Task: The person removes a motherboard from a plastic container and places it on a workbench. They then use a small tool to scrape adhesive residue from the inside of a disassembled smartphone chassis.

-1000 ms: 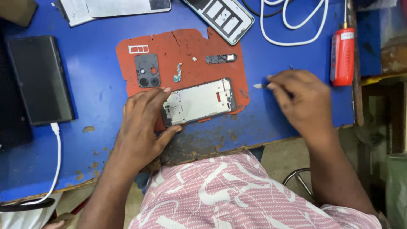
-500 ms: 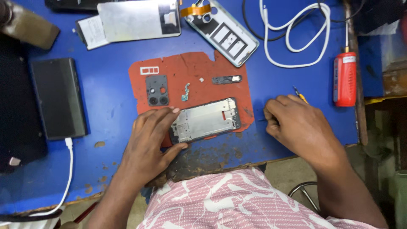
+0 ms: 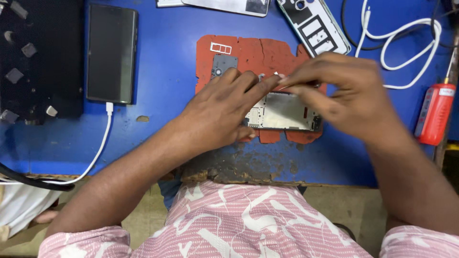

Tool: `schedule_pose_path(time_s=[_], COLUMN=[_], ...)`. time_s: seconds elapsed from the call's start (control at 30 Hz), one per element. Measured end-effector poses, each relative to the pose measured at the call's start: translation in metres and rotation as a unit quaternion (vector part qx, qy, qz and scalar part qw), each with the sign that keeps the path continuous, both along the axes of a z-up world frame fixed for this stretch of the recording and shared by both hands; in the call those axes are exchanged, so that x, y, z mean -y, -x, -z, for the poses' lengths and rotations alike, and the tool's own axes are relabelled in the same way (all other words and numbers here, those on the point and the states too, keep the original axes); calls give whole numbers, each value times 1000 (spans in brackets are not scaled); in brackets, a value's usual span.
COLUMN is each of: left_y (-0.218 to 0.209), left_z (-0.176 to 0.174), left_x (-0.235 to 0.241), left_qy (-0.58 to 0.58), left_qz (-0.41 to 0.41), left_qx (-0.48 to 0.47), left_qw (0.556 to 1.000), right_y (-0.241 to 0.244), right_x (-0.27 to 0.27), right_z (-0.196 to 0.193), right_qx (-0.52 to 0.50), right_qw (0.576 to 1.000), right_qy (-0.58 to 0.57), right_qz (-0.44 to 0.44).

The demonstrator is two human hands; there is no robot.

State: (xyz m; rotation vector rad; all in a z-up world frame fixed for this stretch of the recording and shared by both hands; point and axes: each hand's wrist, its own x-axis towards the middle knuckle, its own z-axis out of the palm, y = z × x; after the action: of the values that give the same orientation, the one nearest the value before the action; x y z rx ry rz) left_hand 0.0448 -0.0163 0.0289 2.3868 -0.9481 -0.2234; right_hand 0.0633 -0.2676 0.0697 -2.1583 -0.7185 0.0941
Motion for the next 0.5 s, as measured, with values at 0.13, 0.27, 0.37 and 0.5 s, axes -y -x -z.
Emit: schedule_pose_path(time_s=[0.13,0.27,0.37,0.5], left_y=[-6,-11,-14,-15], left_z=[3,11,18,25], left_x=[-20,-36,-34,-29], left_qy=[114,59,33,40], left_qz=[-19,-40,-32,-17], left_qx=[-18,-17,-25,25], left_qw=[993,997,999,999], right_y=[1,16,19,23], right_x=[-25,-37,-40,-43], right_z=[26,41,46,52], right_qx=[-10,-10,-11,-7], right_qw=[1000,999,998,998], right_qy=[-3,-5,19,40], right_qz=[9,45,61,46])
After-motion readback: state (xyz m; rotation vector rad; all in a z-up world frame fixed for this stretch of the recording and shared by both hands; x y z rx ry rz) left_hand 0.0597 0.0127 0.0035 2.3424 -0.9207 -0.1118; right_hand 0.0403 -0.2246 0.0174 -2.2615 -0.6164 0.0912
